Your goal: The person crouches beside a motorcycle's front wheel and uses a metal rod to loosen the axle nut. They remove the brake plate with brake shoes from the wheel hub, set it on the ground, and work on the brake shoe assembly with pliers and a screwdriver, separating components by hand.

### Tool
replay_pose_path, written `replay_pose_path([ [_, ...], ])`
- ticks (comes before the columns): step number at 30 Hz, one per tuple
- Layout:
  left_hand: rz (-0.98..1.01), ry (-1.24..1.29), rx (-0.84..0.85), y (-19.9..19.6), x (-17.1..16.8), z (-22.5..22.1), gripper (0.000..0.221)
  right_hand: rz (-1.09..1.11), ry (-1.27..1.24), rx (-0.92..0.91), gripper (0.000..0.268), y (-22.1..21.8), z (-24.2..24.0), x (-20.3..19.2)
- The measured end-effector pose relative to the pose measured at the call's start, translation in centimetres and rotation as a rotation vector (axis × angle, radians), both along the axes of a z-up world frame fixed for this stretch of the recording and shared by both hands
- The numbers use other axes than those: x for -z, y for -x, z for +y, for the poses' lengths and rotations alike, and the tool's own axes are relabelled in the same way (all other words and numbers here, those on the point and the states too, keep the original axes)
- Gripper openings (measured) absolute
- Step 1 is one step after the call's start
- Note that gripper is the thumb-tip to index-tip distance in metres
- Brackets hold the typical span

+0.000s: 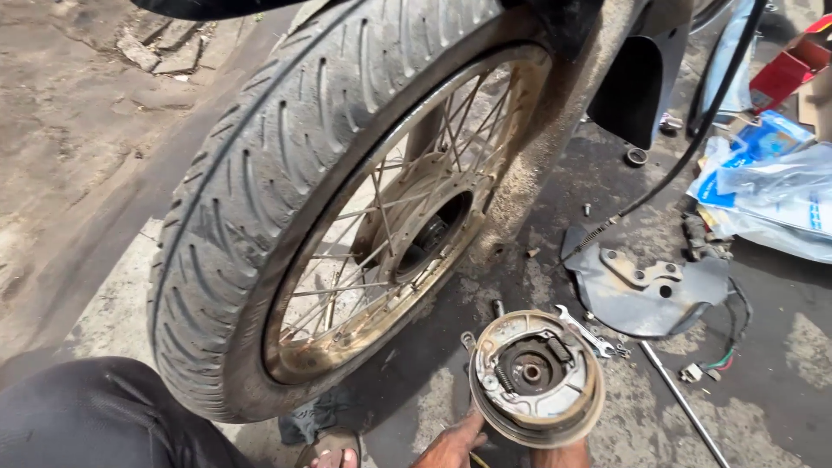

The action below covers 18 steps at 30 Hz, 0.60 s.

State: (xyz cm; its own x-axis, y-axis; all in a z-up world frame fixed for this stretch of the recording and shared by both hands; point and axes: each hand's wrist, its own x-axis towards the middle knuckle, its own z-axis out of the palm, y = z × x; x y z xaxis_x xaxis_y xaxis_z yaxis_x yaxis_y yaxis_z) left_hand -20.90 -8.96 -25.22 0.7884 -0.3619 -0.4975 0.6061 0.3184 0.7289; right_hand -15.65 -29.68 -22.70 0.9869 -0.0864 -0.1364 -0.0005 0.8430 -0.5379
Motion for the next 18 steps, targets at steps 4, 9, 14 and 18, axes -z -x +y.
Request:
replay_pose_path([
  [4, -0.066, 0.017, -0.010, -4.9, -19.1, -0.3, 0.104, 0.004, -0.002, -0.008, 0.023, 3.8, -1.4, -1.0],
  [9, 0.000, 0.220, -0.078, -10.9, -20.8, 0.4, 0.105, 0.059, -0.014, 0.003, 0.024, 2.8, -2.4, -1.0],
  [14, 0.123, 0.466, -0.255, -13.6, -24.1, -0.1, 0.096, 0.073, -0.055, -0.027, 0.025, -4.7, -2.2, -0.8],
  [18, 0.198, 0.249, -0.326, -14.0, -23.6, 0.5, 0.089, 0.078, -0.099, -0.049, 0.028, -9.7, -0.5, -1.5],
])
